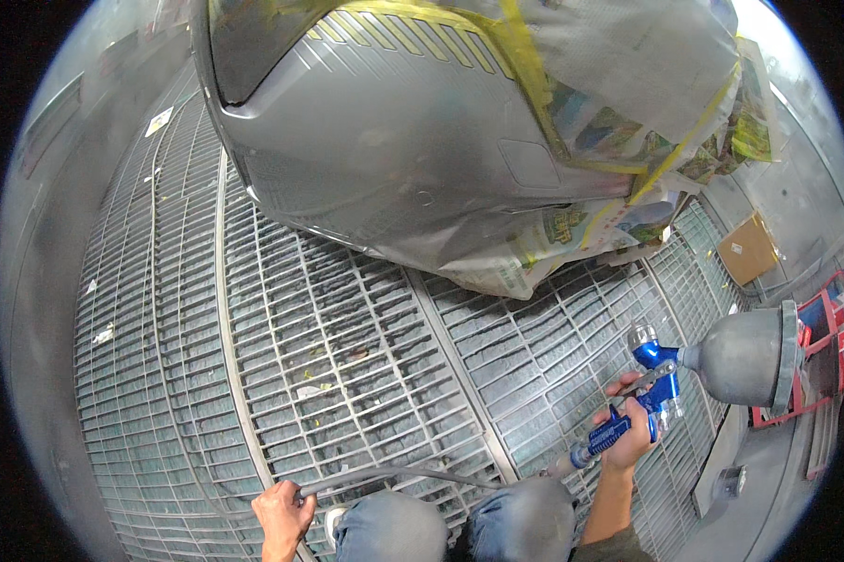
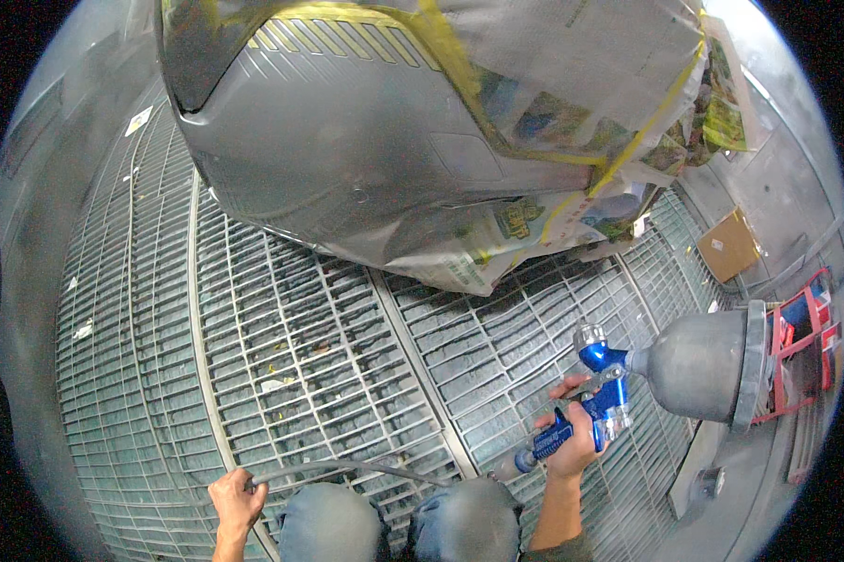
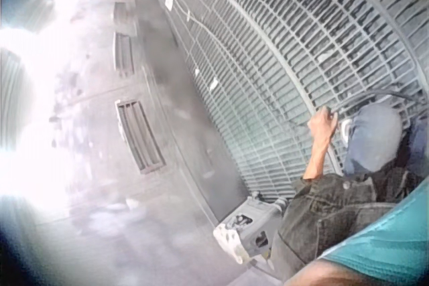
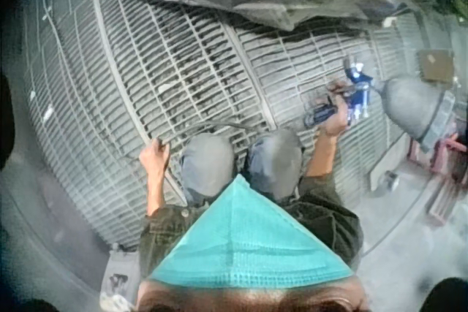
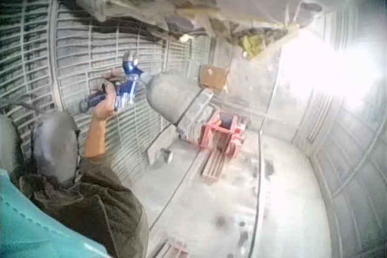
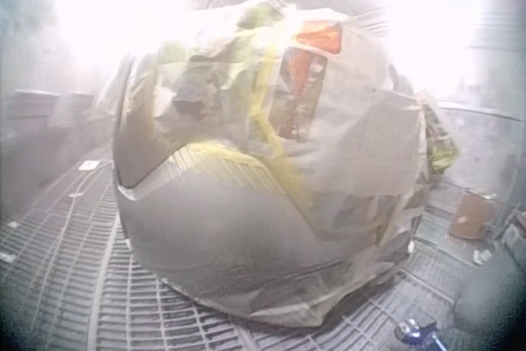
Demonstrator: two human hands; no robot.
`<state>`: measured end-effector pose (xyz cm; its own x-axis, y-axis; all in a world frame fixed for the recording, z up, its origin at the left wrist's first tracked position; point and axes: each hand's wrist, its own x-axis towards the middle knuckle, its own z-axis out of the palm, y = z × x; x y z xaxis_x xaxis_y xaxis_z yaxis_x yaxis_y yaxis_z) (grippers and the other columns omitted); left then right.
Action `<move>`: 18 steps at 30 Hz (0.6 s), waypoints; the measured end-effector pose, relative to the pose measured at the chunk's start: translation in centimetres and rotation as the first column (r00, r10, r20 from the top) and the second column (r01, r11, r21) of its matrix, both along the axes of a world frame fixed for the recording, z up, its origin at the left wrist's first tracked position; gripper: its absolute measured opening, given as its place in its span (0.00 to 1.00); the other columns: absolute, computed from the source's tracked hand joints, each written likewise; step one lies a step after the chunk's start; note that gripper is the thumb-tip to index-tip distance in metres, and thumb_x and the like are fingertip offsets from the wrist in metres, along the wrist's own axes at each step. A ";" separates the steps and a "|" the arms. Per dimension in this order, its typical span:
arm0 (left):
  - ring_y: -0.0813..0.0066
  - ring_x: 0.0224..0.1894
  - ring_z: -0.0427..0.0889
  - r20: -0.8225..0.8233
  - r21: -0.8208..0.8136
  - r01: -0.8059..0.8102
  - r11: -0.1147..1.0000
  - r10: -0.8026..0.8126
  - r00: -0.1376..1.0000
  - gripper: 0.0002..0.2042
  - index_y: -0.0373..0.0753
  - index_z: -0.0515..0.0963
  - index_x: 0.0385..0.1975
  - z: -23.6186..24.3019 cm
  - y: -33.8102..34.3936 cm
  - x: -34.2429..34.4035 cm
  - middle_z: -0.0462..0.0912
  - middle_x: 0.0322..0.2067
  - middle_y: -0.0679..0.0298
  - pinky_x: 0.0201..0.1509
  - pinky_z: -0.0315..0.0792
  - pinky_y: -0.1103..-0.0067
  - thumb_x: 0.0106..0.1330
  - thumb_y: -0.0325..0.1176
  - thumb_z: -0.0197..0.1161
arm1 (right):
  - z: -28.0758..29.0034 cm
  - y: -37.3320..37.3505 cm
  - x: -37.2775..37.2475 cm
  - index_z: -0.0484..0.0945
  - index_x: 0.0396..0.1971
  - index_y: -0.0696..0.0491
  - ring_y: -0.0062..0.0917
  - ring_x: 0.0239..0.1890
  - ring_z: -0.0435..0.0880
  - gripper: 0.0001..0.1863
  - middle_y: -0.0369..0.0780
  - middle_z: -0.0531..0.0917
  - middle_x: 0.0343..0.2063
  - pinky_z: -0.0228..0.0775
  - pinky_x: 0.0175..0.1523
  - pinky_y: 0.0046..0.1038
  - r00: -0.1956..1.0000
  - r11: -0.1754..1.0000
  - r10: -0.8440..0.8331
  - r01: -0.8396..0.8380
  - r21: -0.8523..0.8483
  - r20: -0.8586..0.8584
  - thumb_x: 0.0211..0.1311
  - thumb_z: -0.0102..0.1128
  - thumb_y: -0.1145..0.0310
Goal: The person uses a blue spray gun to apply gray paint to the front bumper of a car in a paint booth. The car is masked with newspaper and tape. The person moves around the bumper, spraying different sections, then walks to the side of the car and briefly sprays the door area.
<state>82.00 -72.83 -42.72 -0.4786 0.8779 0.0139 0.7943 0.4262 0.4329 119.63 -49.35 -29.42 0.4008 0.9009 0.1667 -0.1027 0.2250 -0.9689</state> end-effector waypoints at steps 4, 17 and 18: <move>0.55 0.25 0.81 0.105 -0.213 0.159 0.964 -0.139 0.985 0.12 0.37 0.79 0.22 1.1 0.0 -0.3 0.80 0.20 0.58 0.30 0.73 0.66 0.43 0.38 0.71 | -0.4 -1.7 0.0 0.70 0.46 0.62 0.27 0.36 0.80 0.21 0.44 0.76 0.37 0.79 0.22 0.23 0.964 0.964 0.265 -0.265 0.006 -0.034 0.51 0.53 0.69; 0.55 0.38 0.83 0.268 -0.359 0.485 0.798 -0.409 0.872 0.14 0.45 0.82 0.36 -1.9 -2.0 -0.8 0.84 0.34 0.60 0.38 0.78 0.66 0.45 0.30 0.65 | -1.3 -2.3 0.8 0.68 0.46 0.67 0.29 0.34 0.80 0.23 0.47 0.75 0.37 0.82 0.24 0.25 0.941 0.943 0.325 -0.330 -0.046 -0.090 0.52 0.57 0.68; 0.54 0.38 0.83 0.271 -0.375 0.496 0.783 -0.419 0.867 0.14 0.45 0.82 0.36 -2.4 -2.0 -1.0 0.84 0.34 0.59 0.39 0.78 0.66 0.46 0.30 0.65 | -1.6 -2.5 1.2 0.68 0.46 0.66 0.29 0.35 0.80 0.23 0.46 0.75 0.37 0.82 0.25 0.25 0.940 0.940 0.330 -0.335 -0.060 -0.084 0.53 0.56 0.68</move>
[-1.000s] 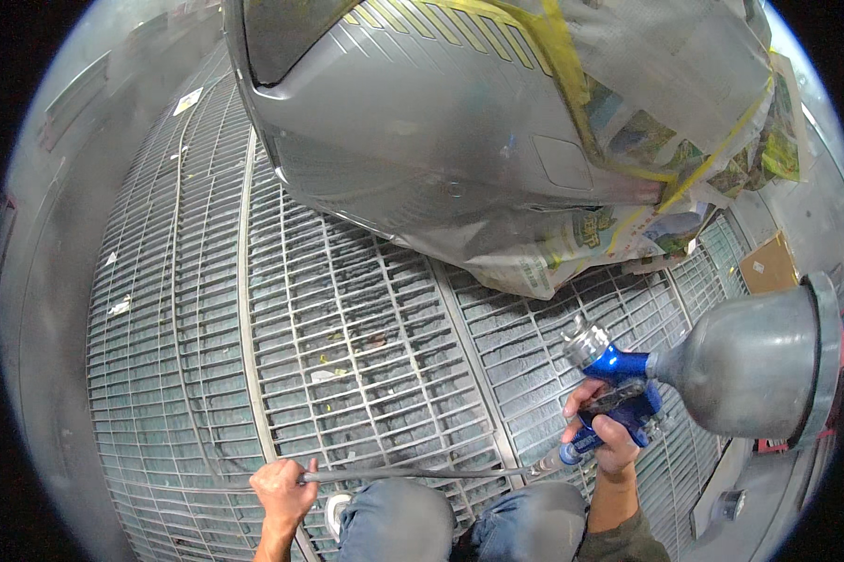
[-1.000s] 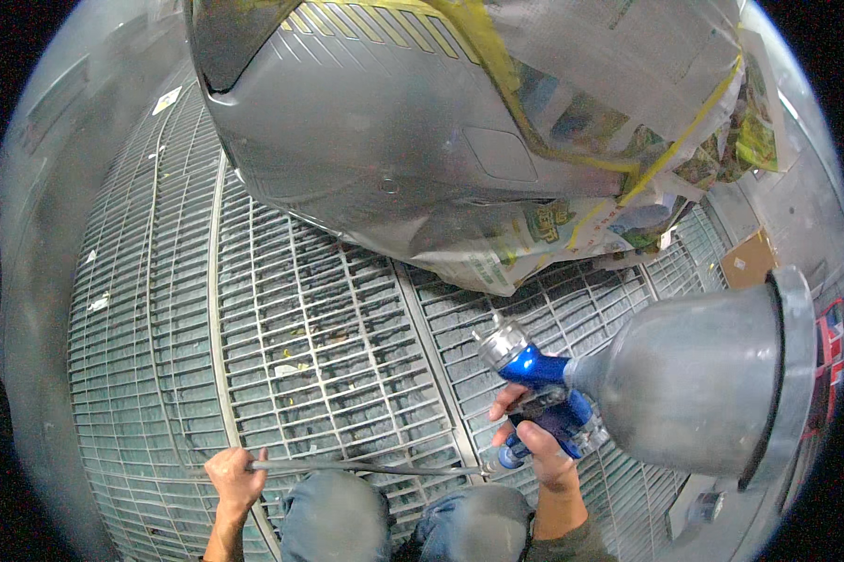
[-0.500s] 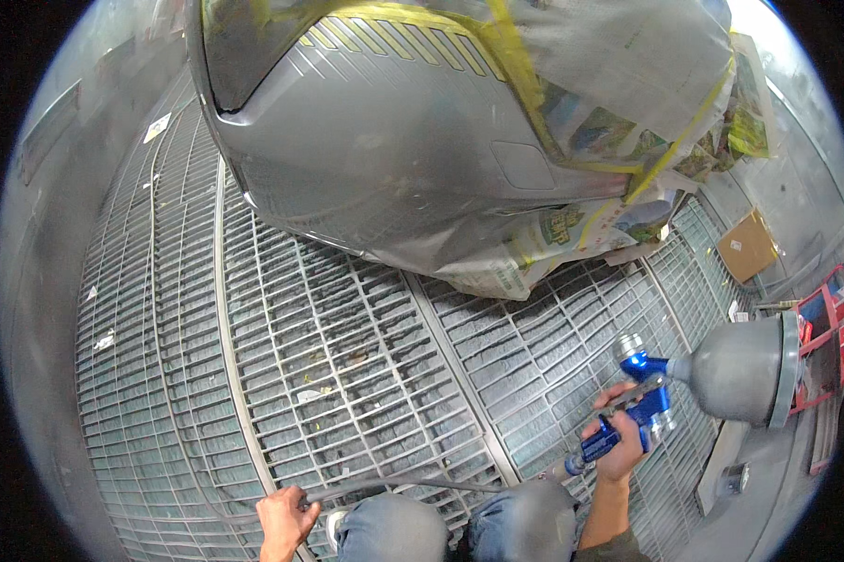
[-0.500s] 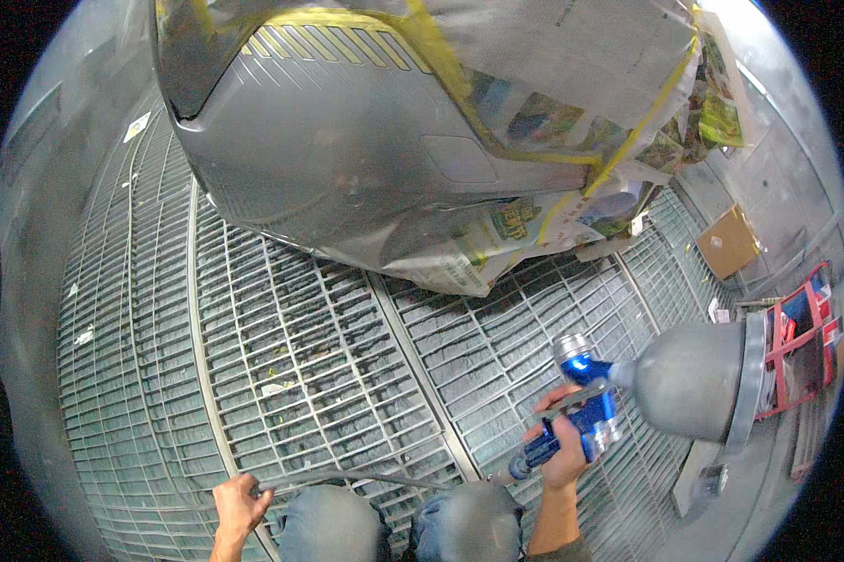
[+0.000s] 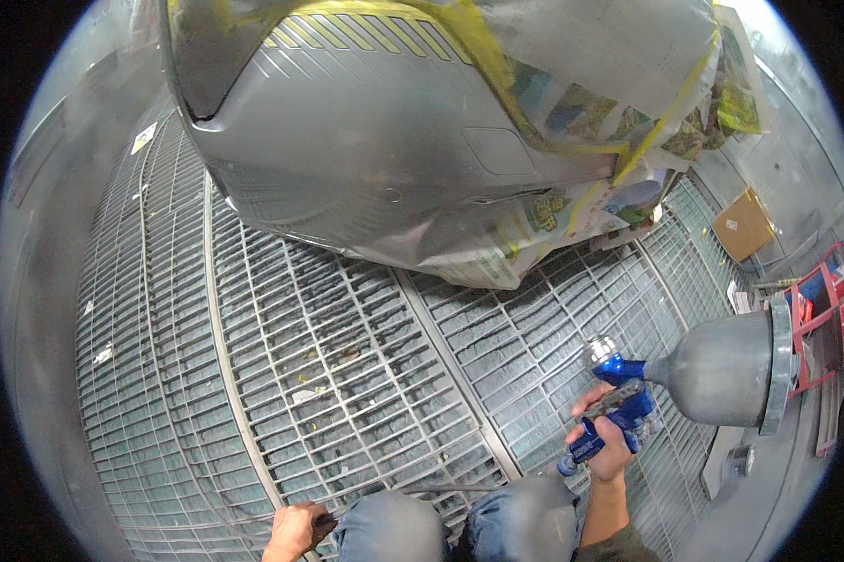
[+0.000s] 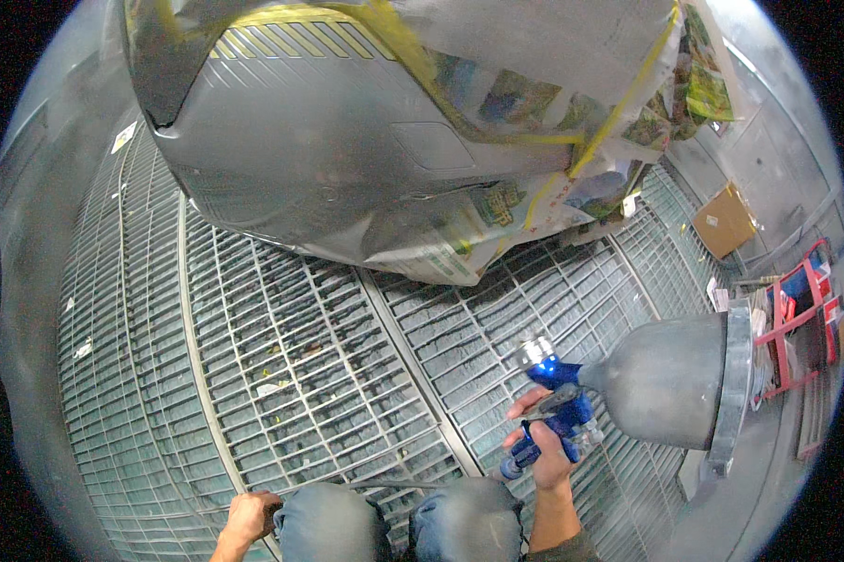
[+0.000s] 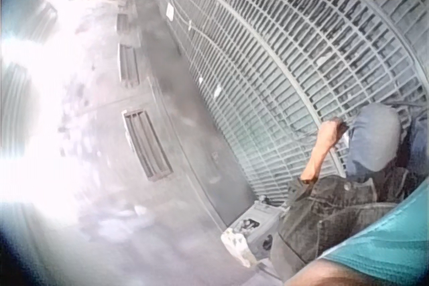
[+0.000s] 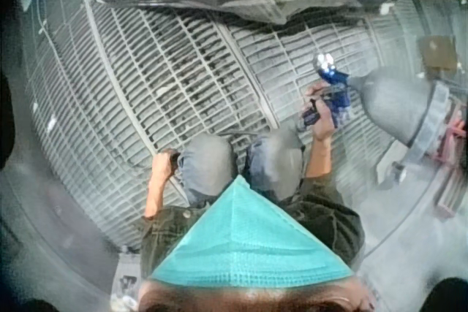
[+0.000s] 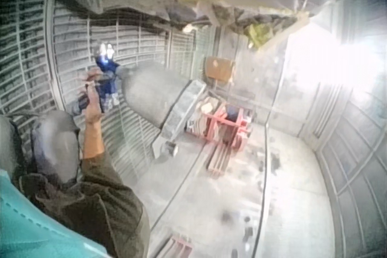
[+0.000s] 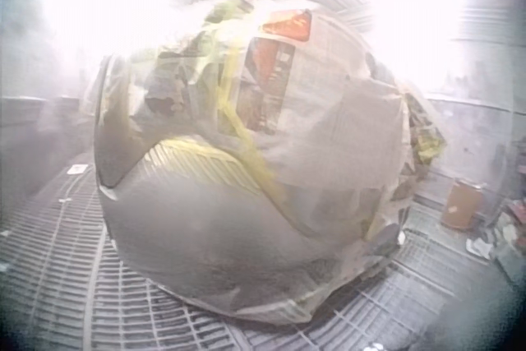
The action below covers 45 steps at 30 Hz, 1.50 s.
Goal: The person uses a blue spray gun to apply gray paint to the front bumper of a car in a paint booth. The car is masked with newspaper and tape. The person moves around the bumper, spraying different sections, then walks to the side of the car and briefly sprays the door area.
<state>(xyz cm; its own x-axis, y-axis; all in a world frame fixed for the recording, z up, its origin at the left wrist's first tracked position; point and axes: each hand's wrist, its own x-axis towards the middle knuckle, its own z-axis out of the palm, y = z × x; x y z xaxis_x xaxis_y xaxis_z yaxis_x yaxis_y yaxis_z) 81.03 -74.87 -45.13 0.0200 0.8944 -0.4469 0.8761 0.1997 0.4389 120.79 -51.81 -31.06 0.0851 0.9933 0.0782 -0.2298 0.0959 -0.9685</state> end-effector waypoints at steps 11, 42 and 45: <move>0.46 0.36 0.82 0.008 -0.130 0.030 0.991 -0.030 1.000 0.11 0.40 0.80 0.27 -5.4 -4.4 -0.4 0.83 0.29 0.48 0.38 0.75 0.60 0.47 0.40 0.64 | -0.2 -0.3 3.9 0.72 0.41 0.63 0.27 0.30 0.80 0.20 0.46 0.78 0.36 0.78 0.19 0.23 0.995 0.995 -0.094 0.094 -0.021 -0.017 0.51 0.57 0.66; 0.51 0.45 0.82 0.009 -0.162 0.039 0.986 -0.038 0.999 0.14 0.39 0.83 0.38 -2.3 -3.1 3.8 0.83 0.43 0.53 0.47 0.77 0.66 0.52 0.28 0.56 | -1.4 -0.4 3.7 0.66 0.50 0.63 0.26 0.33 0.78 0.28 0.46 0.73 0.34 0.79 0.22 0.22 0.980 0.984 0.169 -0.175 -0.044 -0.102 0.52 0.59 0.62; 0.55 0.40 0.83 -0.006 -0.167 0.087 0.982 -0.089 0.996 0.14 0.41 0.81 0.41 -2.1 -1.9 3.8 0.83 0.37 0.58 0.43 0.77 0.65 0.54 0.30 0.58 | -1.5 0.3 3.5 0.66 0.49 0.63 0.26 0.38 0.76 0.22 0.43 0.73 0.40 0.77 0.21 0.21 0.996 0.994 -0.085 0.087 0.073 -0.029 0.56 0.51 0.68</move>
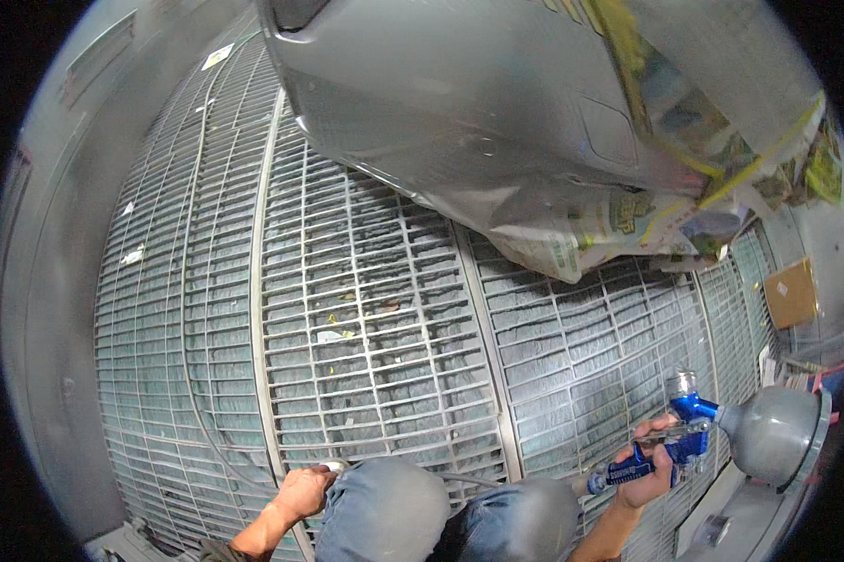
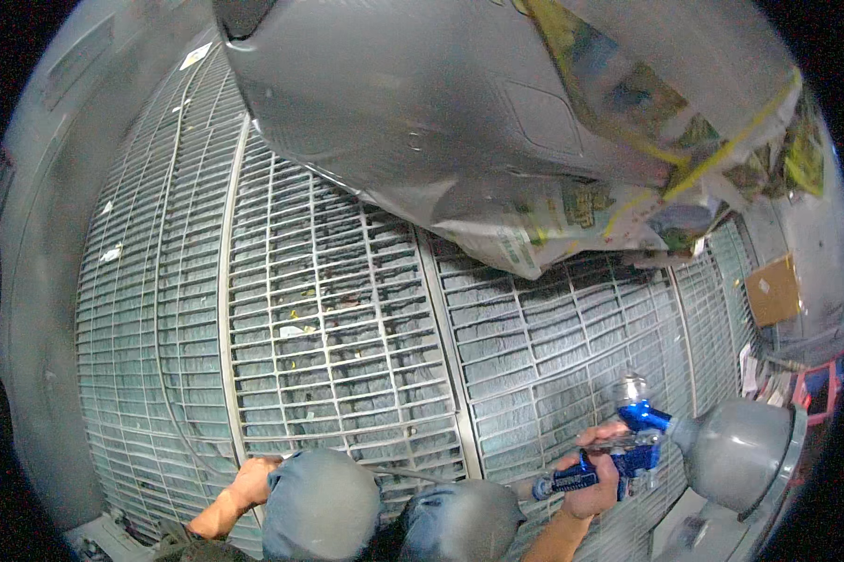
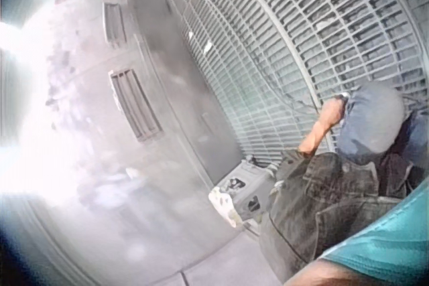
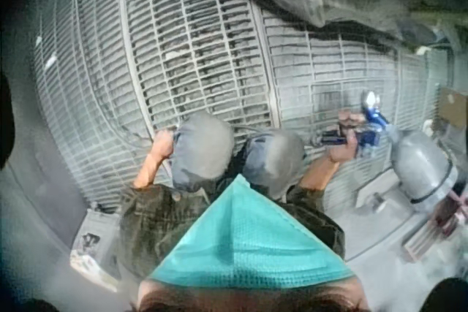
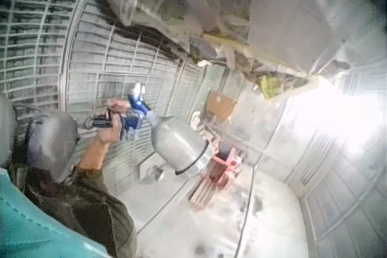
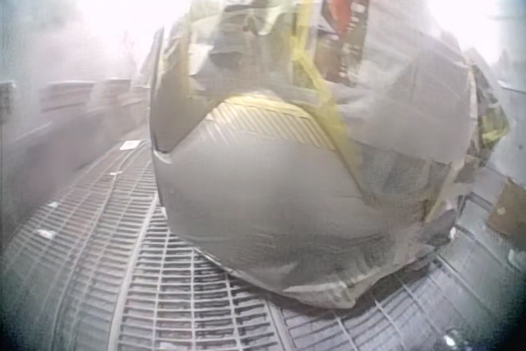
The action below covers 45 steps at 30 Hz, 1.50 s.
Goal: The person uses a blue spray gun to apply gray paint to the front bumper of a car in a paint booth. The car is masked with newspaper and tape. The person moves around the bumper, spraying different sections, then walks to the side of the car and briefly sprays the door area.
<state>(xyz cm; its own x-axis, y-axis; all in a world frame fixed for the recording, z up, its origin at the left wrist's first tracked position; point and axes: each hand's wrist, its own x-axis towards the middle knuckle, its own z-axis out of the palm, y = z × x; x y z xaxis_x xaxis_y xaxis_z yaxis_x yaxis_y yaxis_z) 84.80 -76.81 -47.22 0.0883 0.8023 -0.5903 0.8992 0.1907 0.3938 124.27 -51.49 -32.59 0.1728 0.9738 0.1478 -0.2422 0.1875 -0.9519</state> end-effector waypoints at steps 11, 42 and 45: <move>0.53 0.38 0.83 0.153 0.178 -0.189 0.966 0.163 0.975 0.13 0.41 0.80 0.37 -0.3 0.6 -0.8 0.83 0.33 0.55 0.41 0.76 0.62 0.61 0.44 0.62 | 3.1 1.3 -2.8 0.66 0.47 0.66 0.27 0.37 0.77 0.22 0.45 0.72 0.39 0.78 0.18 0.22 0.995 0.998 -0.032 0.025 0.063 0.097 0.54 0.50 0.67; 0.52 0.37 0.81 -0.332 0.143 -0.670 0.729 0.673 0.661 0.11 0.35 0.80 0.24 31.2 -21.2 -16.1 0.81 0.28 0.52 0.41 0.75 0.61 0.62 0.37 0.60 | 33.4 -1.8 -10.9 0.73 0.45 0.52 0.19 0.37 0.80 0.15 0.33 0.82 0.43 0.68 0.25 0.24 0.946 0.803 -0.202 0.309 -0.510 0.254 0.58 0.49 0.68; 0.52 0.37 0.82 -0.385 -0.032 -0.699 0.714 0.637 0.668 0.09 0.37 0.82 0.26 33.6 -27.0 -14.4 0.82 0.31 0.52 0.40 0.76 0.60 0.60 0.36 0.61 | 37.0 -3.8 -11.4 0.73 0.46 0.52 0.19 0.38 0.80 0.15 0.33 0.82 0.42 0.68 0.25 0.23 0.947 0.809 -0.167 0.290 -0.511 0.274 0.59 0.49 0.67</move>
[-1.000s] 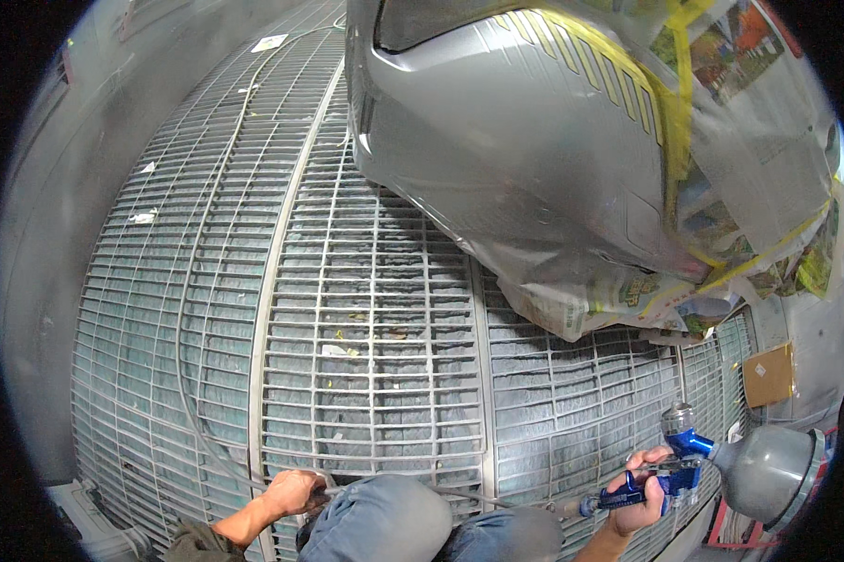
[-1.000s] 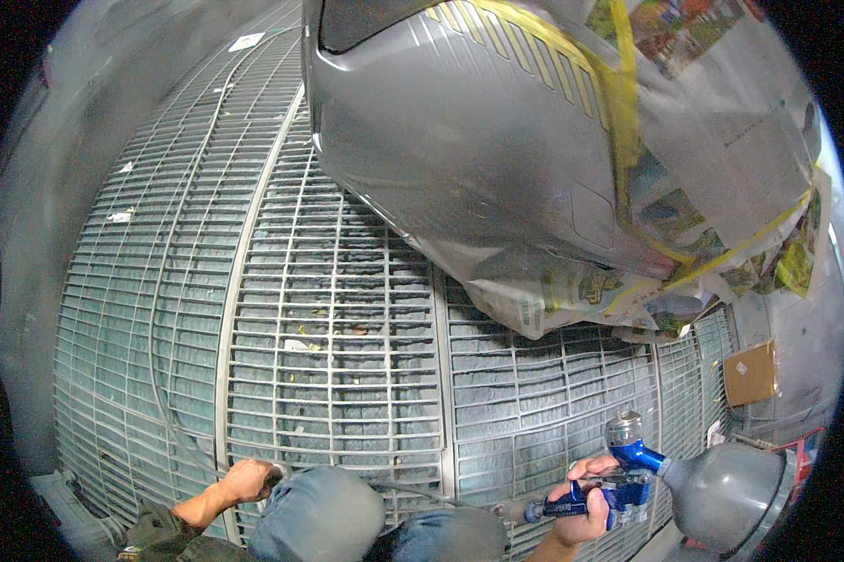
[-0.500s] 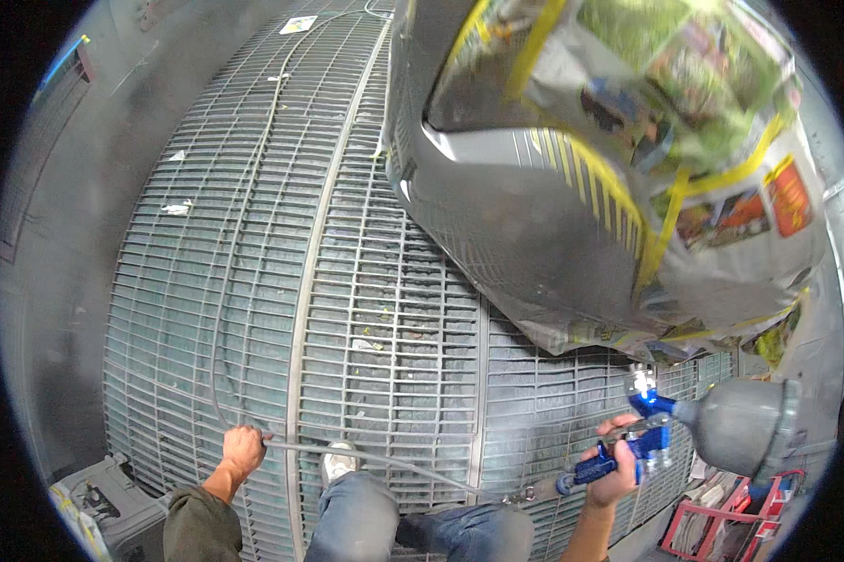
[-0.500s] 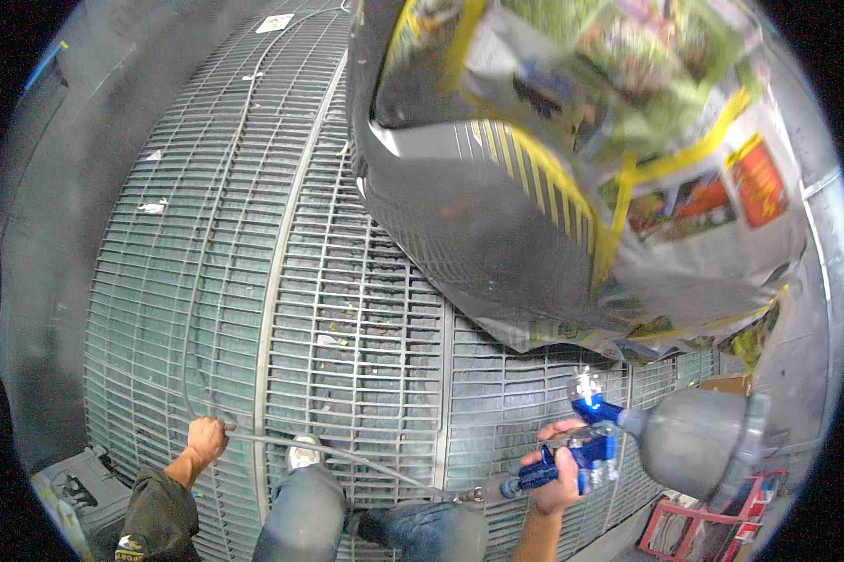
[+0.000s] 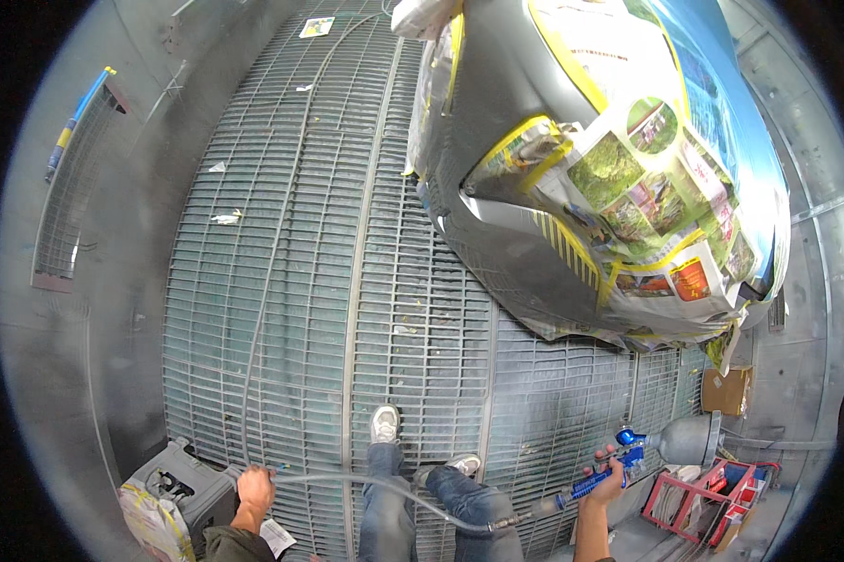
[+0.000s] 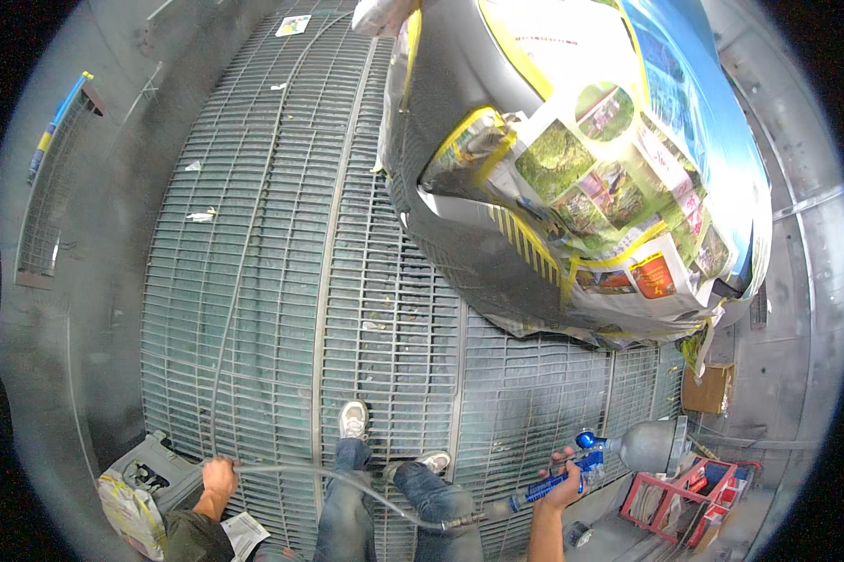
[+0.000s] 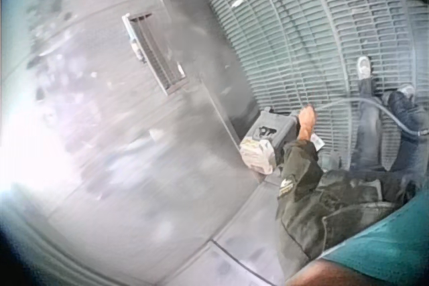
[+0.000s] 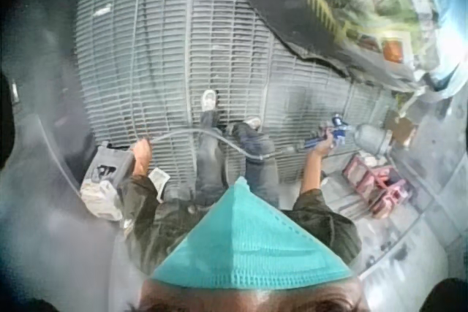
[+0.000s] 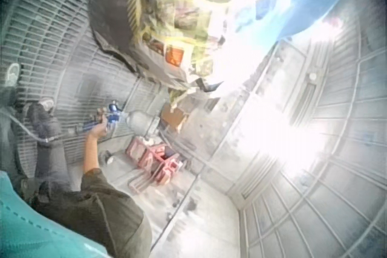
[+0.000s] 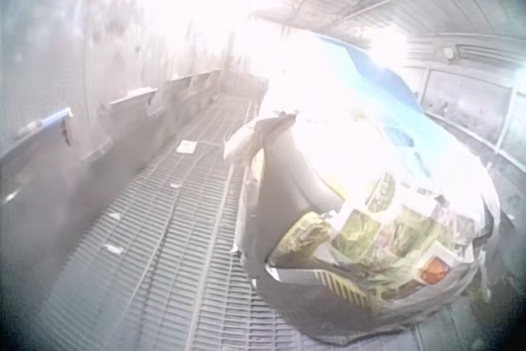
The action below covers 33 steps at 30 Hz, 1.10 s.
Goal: The person uses a blue spray gun to apply gray paint to the front bumper of a car in a paint booth. The car is masked with newspaper and tape. The person moves around the bumper, spraying different sections, then walks to the side of the car and briefly sprays the door area.
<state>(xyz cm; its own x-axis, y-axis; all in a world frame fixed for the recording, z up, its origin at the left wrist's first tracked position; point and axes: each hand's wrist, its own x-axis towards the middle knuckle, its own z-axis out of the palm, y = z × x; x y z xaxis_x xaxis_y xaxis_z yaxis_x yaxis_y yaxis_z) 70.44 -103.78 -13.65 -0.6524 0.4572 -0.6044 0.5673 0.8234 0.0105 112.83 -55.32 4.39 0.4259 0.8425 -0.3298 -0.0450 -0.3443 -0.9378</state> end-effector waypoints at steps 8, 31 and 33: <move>0.52 0.30 0.84 0.247 -0.254 0.152 0.955 -0.088 0.965 0.20 0.36 0.81 0.27 2.2 -23.3 9.7 0.83 0.24 0.51 0.35 0.78 0.61 0.49 0.51 0.64 | 7.1 -4.0 -4.2 0.73 0.45 0.57 0.26 0.36 0.82 0.16 0.41 0.81 0.41 0.77 0.21 0.27 0.978 0.978 0.207 -0.207 0.004 0.013 0.55 0.49 0.74; 0.44 0.35 0.81 0.327 0.072 -0.221 0.973 0.186 0.927 0.19 0.37 0.83 0.30 16.7 -8.8 44.2 0.82 0.27 0.46 0.38 0.73 0.56 0.62 0.49 0.59 | 24.4 -4.3 31.9 0.64 0.62 0.59 0.31 0.57 0.77 0.29 0.44 0.73 0.60 0.76 0.24 0.19 0.977 0.921 0.214 -0.208 0.330 0.017 0.59 0.45 0.66; 0.44 0.36 0.81 0.327 0.122 -0.278 0.953 0.226 0.918 0.15 0.40 0.84 0.32 19.2 -8.4 47.1 0.83 0.29 0.48 0.40 0.74 0.56 0.60 0.45 0.60 | 26.9 -4.5 33.6 0.63 0.62 0.56 0.27 0.58 0.74 0.28 0.40 0.73 0.60 0.74 0.26 0.19 0.958 0.888 0.286 -0.263 0.377 -0.003 0.61 0.43 0.64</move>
<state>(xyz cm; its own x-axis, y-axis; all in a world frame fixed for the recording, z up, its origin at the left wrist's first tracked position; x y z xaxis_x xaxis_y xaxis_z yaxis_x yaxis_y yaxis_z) 117.49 -112.16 5.57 -0.5544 0.4104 -0.7240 0.2883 0.9108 0.2955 146.47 -59.78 31.27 0.1497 0.9887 0.0110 -0.0564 0.0197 -0.9982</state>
